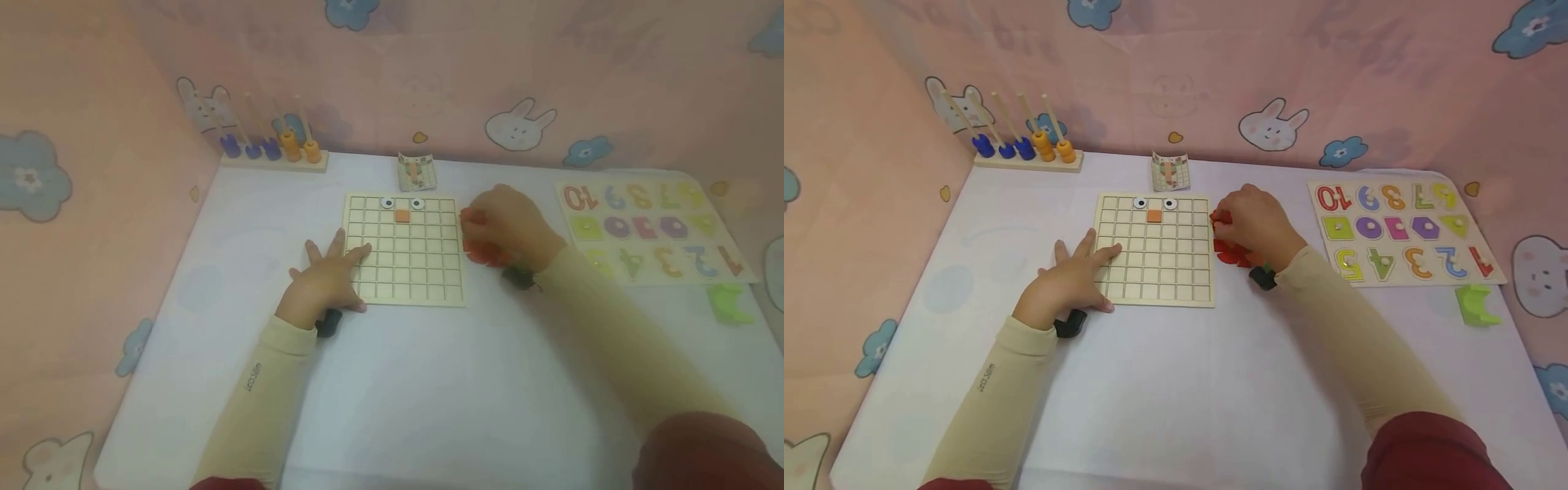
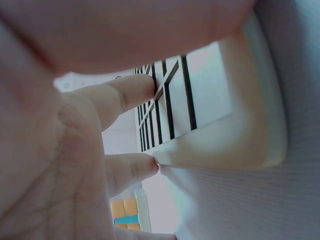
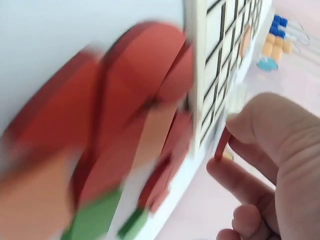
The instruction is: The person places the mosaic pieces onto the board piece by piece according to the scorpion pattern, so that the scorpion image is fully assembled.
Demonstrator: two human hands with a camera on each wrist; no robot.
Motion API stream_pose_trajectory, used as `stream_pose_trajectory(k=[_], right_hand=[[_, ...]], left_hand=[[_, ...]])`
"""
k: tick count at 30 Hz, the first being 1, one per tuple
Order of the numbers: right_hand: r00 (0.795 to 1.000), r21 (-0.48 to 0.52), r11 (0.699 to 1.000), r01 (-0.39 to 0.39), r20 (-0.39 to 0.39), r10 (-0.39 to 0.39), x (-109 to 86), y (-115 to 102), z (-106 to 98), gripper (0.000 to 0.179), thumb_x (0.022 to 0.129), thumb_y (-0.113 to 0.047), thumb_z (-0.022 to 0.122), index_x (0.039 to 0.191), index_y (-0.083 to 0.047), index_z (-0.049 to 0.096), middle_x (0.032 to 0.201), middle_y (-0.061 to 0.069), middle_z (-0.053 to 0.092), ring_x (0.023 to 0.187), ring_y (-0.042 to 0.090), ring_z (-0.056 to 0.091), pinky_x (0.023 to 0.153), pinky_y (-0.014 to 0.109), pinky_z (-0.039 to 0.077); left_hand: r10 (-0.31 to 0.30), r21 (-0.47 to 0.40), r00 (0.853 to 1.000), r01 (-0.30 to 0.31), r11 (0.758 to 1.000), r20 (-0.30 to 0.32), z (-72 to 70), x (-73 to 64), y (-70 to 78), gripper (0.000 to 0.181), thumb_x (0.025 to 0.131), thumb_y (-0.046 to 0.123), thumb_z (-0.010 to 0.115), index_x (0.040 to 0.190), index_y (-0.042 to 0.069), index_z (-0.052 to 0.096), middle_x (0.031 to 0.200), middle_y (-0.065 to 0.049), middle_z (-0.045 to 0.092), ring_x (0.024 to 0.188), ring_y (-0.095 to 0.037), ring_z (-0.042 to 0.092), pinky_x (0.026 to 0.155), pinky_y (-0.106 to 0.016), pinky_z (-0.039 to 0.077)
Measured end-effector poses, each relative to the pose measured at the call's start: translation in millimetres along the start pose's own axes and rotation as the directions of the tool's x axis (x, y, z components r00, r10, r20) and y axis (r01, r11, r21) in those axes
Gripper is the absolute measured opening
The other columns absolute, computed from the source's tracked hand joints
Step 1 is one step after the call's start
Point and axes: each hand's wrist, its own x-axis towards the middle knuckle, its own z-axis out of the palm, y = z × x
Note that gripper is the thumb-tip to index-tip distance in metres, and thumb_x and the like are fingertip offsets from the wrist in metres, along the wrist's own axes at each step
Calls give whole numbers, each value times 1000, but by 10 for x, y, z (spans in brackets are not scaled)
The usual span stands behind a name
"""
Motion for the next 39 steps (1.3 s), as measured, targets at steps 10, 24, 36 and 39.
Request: stream_pose_trajectory(k=[10,24,36,39], right_hand=[[998,-154,986,58,-1,-58,269,-239,194,25,98,-21,71,116,-8,82,103,6,79,91,29,53,88,44,45],[994,-361,927,104,60,-88,206,-368,230,31,94,2,71,122,-9,79,102,10,75,87,30,53,85,43,48],[1000,-116,993,18,-16,-20,241,-331,192,20,103,-15,68,116,-9,81,114,11,77,105,32,60,102,49,47],[999,-74,997,-34,-11,33,254,-323,187,17,100,-12,71,112,-10,82,115,9,77,111,32,59,107,49,44]], left_hand=[[1,0,1000,-1,1000,3,-2,-15,33,116,76,28,97,169,38,28,177,-7,-16,151,-60,-23,104,-91,5],[5,3,1000,-5,1000,-1,7,17,6,117,75,28,98,169,38,28,177,-7,-17,150,-60,-23,103,-92,5],[-1,-3,1000,1,1000,-4,7,25,-7,117,74,28,98,169,38,29,177,-7,-16,150,-60,-23,103,-92,5],[3,-3,1000,-3,1000,-1,9,27,-12,117,75,29,98,169,38,29,177,-7,-17,150,-60,-23,103,-92,5]])
